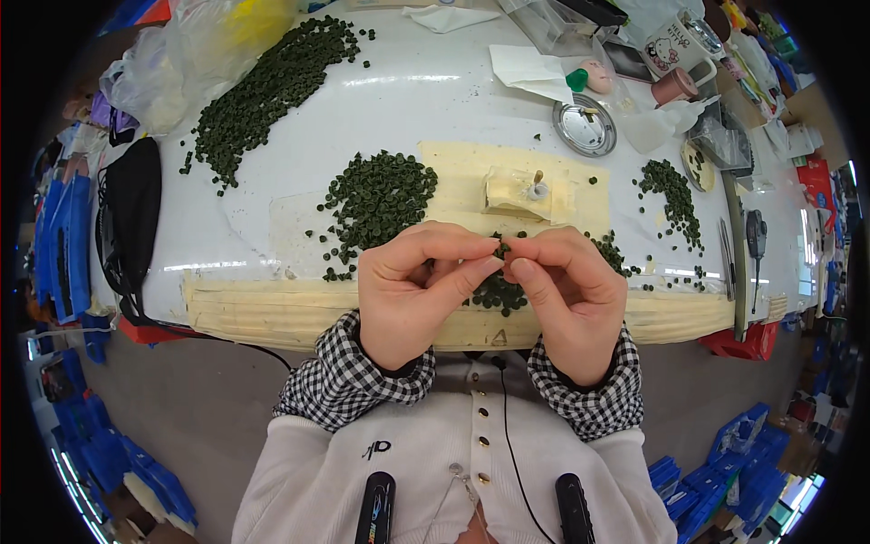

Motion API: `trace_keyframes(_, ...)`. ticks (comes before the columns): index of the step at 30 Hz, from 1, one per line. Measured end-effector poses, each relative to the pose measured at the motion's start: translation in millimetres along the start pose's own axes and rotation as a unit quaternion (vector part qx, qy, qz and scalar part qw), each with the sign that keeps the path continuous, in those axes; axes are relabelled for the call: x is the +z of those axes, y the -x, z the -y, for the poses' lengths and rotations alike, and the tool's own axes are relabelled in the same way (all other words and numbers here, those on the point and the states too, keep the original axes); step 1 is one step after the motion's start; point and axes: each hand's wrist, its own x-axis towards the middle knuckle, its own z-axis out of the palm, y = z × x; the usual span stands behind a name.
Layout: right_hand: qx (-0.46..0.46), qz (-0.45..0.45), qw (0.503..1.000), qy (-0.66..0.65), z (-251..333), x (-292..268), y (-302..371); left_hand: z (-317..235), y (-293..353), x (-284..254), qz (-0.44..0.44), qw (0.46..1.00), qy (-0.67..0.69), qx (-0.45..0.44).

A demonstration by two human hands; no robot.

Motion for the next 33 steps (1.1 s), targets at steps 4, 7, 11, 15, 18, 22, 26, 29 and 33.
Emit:
trace_keyframes(4, -0.026, -0.01, 0.999, 0.034, 1.4, 2.2, 3.6, 0.7, 0.7, -0.4, -0.012, 1.0, 0.002, 0.002)
trace_keyframes(7, -0.044, -0.014, 0.998, 0.046, 0.9, 5.5, 6.9, 1.0, 0.7, 1.0, -0.016, 1.0, 0.015, 0.008)
trace_keyframes(11, -0.029, -0.002, 1.0, 0.004, 2.5, 6.8, 8.0, 1.1, 1.1, -0.8, -0.009, 1.0, 0.007, 0.013)
trace_keyframes(15, -0.041, 0.008, 0.999, 0.016, 3.5, 4.4, 8.3, 1.7, -0.8, -1.0, 0.006, 1.0, 0.015, 0.023)
trace_keyframes(18, -0.054, 0.006, 0.998, 0.038, 3.7, 2.1, 9.9, -4.2, 0.5, 0.7, -0.002, 0.999, 0.006, -0.035)
trace_keyframes(22, -0.091, 0.011, 0.993, 0.073, 5.0, 1.9, 8.2, -4.8, 0.5, 2.2, -0.007, 0.998, 0.034, -0.059)
trace_keyframes(26, -0.102, 0.017, 0.99, 0.099, 7.7, 1.4, 7.6, -2.4, 0.0, 3.8, -0.006, 1.0, 0.028, -0.012)
trace_keyframes(29, -0.11, 0.016, 0.988, 0.109, 6.4, 0.2, 6.9, -2.1, 0.7, 3.1, -0.002, 1.0, -0.008, 0.012)
trace_keyframes(33, -0.108, 0.002, 0.988, 0.109, 2.9, -0.8, 7.2, -3.7, 1.0, 3.5, 0.007, 1.0, -0.025, 0.017)
